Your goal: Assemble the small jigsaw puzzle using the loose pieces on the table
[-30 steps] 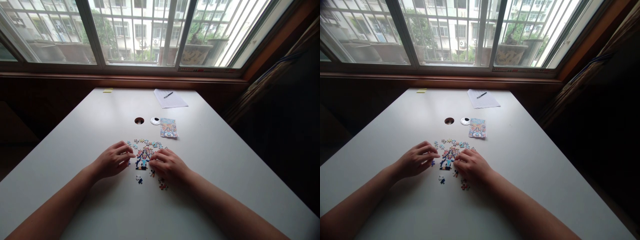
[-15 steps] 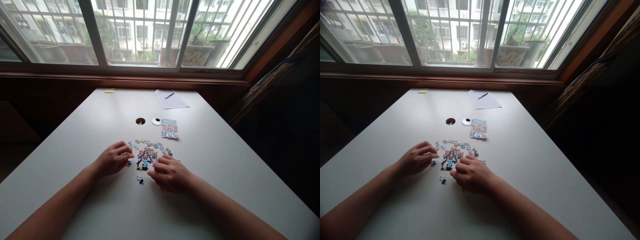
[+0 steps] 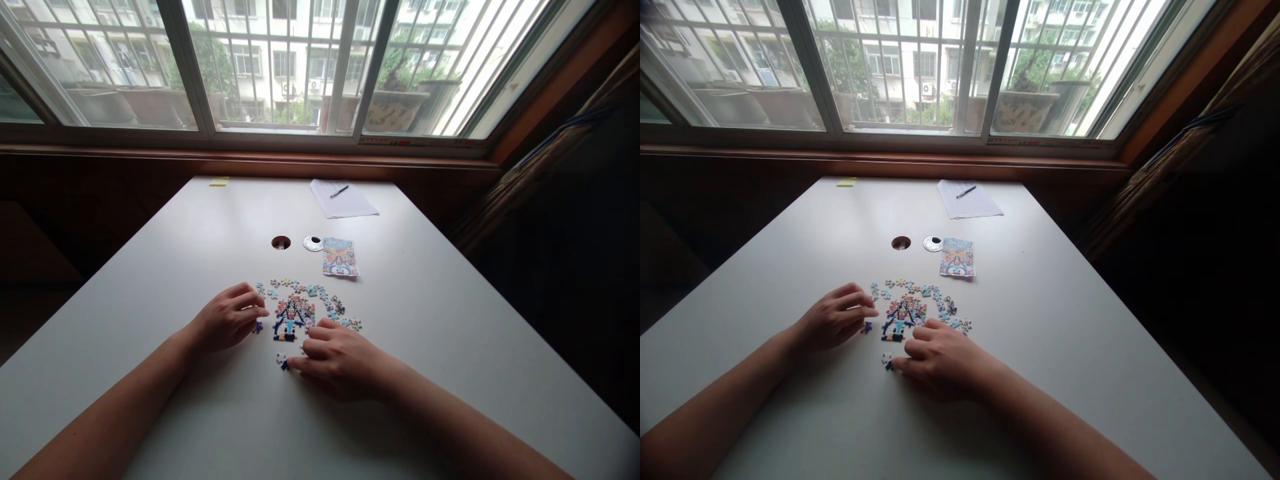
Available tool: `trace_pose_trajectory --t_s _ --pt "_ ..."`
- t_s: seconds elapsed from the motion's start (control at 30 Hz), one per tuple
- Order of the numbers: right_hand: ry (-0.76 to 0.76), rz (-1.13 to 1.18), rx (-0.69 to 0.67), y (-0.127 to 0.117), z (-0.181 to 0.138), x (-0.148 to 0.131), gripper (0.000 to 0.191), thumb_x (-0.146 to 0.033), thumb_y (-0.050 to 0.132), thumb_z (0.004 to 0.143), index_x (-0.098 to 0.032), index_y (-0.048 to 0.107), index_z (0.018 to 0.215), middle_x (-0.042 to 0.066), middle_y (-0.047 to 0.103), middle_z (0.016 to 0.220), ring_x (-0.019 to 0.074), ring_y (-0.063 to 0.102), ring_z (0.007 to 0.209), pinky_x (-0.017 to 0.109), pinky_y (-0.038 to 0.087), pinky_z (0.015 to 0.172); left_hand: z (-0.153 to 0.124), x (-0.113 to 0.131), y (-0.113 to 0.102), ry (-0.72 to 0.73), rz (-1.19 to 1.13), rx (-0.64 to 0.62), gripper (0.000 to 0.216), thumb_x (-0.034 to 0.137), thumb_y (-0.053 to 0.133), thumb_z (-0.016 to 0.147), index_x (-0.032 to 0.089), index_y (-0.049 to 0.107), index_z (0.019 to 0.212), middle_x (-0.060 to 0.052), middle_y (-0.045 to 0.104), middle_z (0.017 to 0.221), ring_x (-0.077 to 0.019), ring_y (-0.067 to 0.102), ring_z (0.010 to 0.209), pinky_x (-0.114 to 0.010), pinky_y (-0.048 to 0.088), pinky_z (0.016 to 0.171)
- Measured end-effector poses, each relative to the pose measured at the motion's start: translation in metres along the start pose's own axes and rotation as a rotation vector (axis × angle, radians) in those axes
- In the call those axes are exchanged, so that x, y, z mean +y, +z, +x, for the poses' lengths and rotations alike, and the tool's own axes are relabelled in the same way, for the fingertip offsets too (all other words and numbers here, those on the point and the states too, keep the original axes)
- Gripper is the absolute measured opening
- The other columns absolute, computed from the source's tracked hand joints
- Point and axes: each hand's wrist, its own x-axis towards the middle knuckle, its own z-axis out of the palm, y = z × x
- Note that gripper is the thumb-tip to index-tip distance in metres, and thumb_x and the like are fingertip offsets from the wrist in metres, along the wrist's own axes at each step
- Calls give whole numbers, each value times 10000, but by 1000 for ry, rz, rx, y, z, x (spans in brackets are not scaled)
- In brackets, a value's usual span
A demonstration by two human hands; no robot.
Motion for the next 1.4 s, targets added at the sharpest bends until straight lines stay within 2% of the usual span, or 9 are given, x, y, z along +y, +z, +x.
trace_pose_trajectory --t_s 0.17,0.47,0.6,0.73,0.87,1.1,1.27,1.4 --pt "-5 -12 39 0 -1 1 257 -252 509 1004 -216 648 1217 24 619 816 183 493 763 342 356 735 1 1 0 5 6 -5 233 94 539 942 221 681 1077 -73 693 1020 -207 596 941 -360 536 839" --pt "-20 29 22 5 -2 3 244 -235 543 970 -212 655 1186 8 600 791 178 471 746 340 345 752 2 0 1 30 -7 9 214 95 540 943 210 679 1059 -72 689 1005 -206 589 927 -350 531 826" --pt "4 11 22 3 1 1 248 -234 504 1014 -225 644 1218 18 611 839 181 463 771 343 328 746 3 1 0 35 -10 12 217 84 551 934 208 679 1059 -72 690 998 -211 584 926 -349 528 817" --pt "14 9 -22 1 4 -2 245 -322 489 1055 -237 643 1225 23 618 884 184 459 803 354 329 768 3 2 -1 31 -4 10 214 85 553 933 208 683 1049 -69 690 992 -210 587 926 -349 527 823" --pt "13 18 -5 3 3 -2 286 -432 497 1056 -238 661 1188 21 626 907 183 461 819 352 338 774 3 1 0 32 -3 11 204 103 548 945 209 685 1051 -72 690 994 -206 588 920 -346 527 817" --pt "52 45 27 3 1 1 196 -251 502 1055 -255 672 1153 18 676 998 171 507 871 341 342 808 3 1 2 37 -16 11 209 101 549 939 212 682 1056 -74 691 994 -206 586 913 -349 534 807" --pt "112 -14 44 4 1 1 181 -311 533 1034 -247 677 1124 30 645 930 190 484 832 338 326 738 3 5 0 42 -53 -29 310 91 564 908 235 678 1157 -75 701 1059 -211 598 944 -375 552 844" --pt "154 -19 65 11 2 1 171 -351 562 1020 -238 689 1044 35 625 884 202 484 827 341 319 724 5 11 0 75 -98 -72 408 80 573 894 241 642 1263 -68 705 1211 -238 601 1138 -425 544 989"
